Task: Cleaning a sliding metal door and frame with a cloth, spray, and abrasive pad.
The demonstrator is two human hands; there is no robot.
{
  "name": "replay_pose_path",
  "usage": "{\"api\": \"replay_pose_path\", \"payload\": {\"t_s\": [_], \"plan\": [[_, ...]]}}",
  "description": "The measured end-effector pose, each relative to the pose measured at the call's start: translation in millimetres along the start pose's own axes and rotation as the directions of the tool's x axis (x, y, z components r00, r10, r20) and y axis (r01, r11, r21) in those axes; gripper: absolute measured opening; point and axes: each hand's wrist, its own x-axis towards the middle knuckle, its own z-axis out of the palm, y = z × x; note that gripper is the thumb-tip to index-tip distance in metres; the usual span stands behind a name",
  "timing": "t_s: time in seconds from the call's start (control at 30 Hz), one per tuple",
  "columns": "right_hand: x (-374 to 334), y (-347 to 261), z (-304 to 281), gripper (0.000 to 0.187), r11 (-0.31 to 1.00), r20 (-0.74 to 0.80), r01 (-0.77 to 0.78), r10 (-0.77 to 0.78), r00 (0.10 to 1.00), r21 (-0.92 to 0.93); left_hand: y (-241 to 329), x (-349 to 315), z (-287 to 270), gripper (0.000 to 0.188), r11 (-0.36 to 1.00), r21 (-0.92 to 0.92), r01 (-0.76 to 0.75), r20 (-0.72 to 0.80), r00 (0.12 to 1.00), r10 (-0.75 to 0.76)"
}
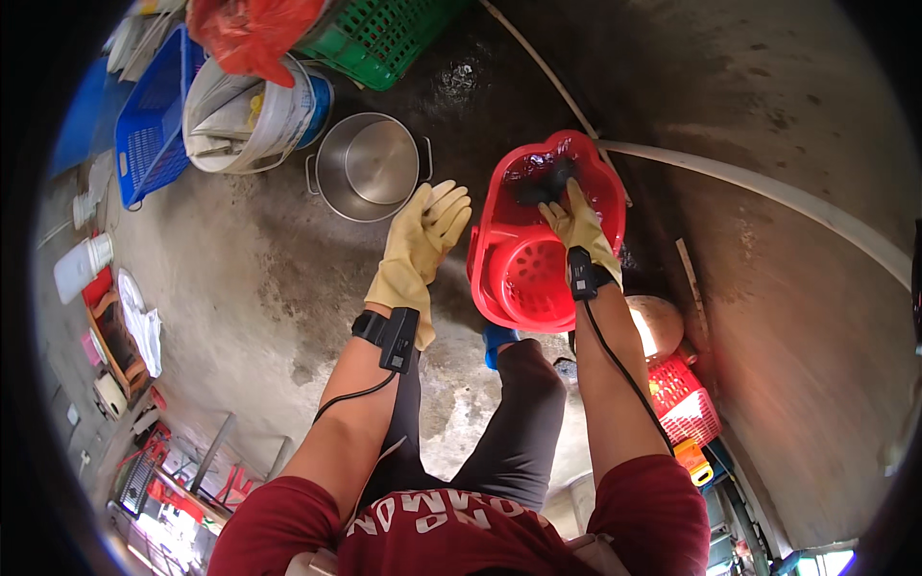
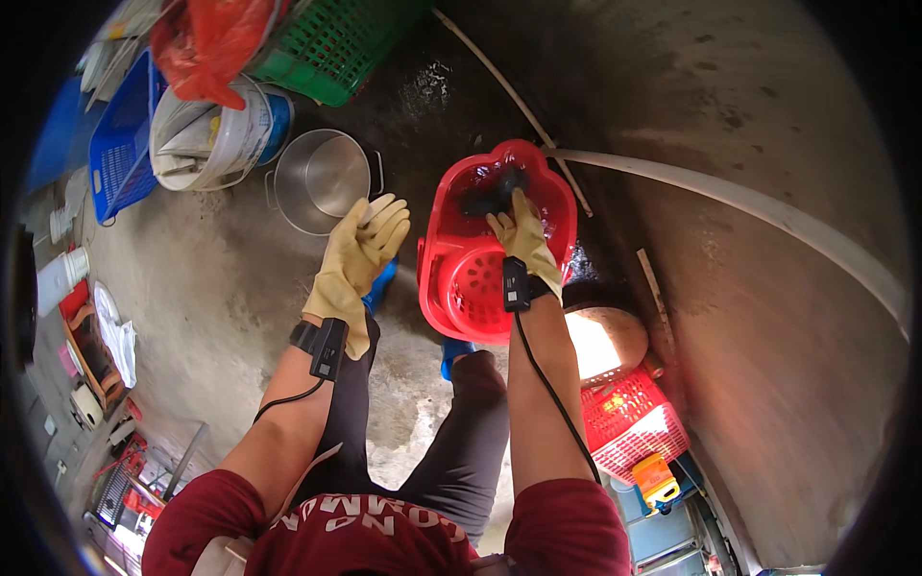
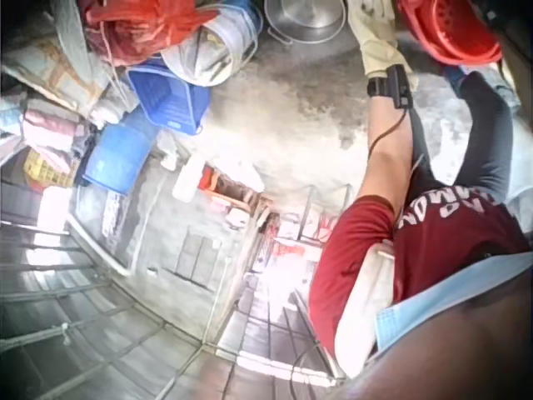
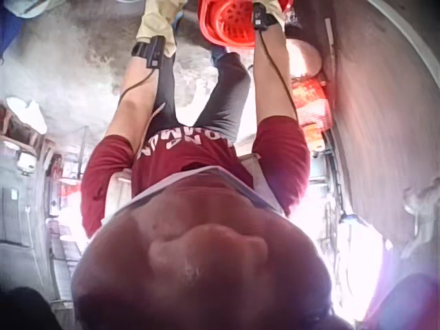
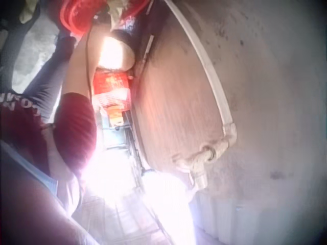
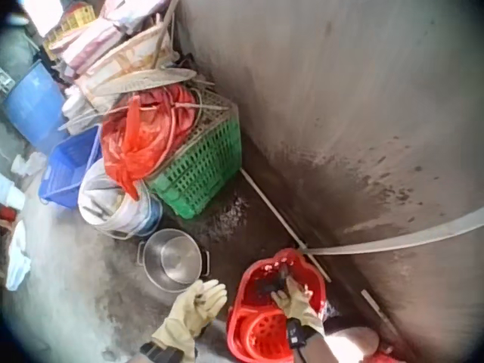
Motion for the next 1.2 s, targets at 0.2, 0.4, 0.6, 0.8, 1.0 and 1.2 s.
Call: {"api": "replay_pose_path", "payload": {"t_s": [0.2, 0.4, 0.6, 0.8, 1.0, 1.2], "plan": [[72, 37, 12, 0.03, 0.99, -0.205, -0.001, -0.027, 0.978, -0.14, 1, 55, -10, 0.048, 0.983, 0.102, 0.154, -0.072, 0.987, -0.147], [82, 25, 20, 0.019, 0.976, -0.302, 0.218, -0.207, 0.93, 0.002, -19, 83, 17, 0.06, 0.96, 0.205, 0.192, -0.018, 0.981, -0.192], [-85, 1, 142, 0.008, 0.931, 0.116, 0.359, -0.365, 0.924, 0.071, -23, 74, 83, 0.056, 0.796, -0.161, 0.584, 0.354, 0.787, -0.506], [-21, 8, 125, 0.015, -0.009, 0.344, 0.57, -0.805, 0.484, -0.822, -52, 121, 70, 0.016, 0.979, 0.2, -0.04, 0.04, 0.999, 0.033], [41, -19, 3, 0.014, 0.583, -0.276, 0.302, -0.699, 0.659, -0.754, -69, 122, 72, 0.01, 0.902, 0.397, 0.17, -0.151, 0.981, -0.118], [40, 26, 35, 0.022, 0.786, -0.1, 0.068, -0.163, 0.982, -0.615, -62, 110, 19, 0.025, 0.955, 0.266, 0.131, -0.122, 0.987, -0.102]]}}
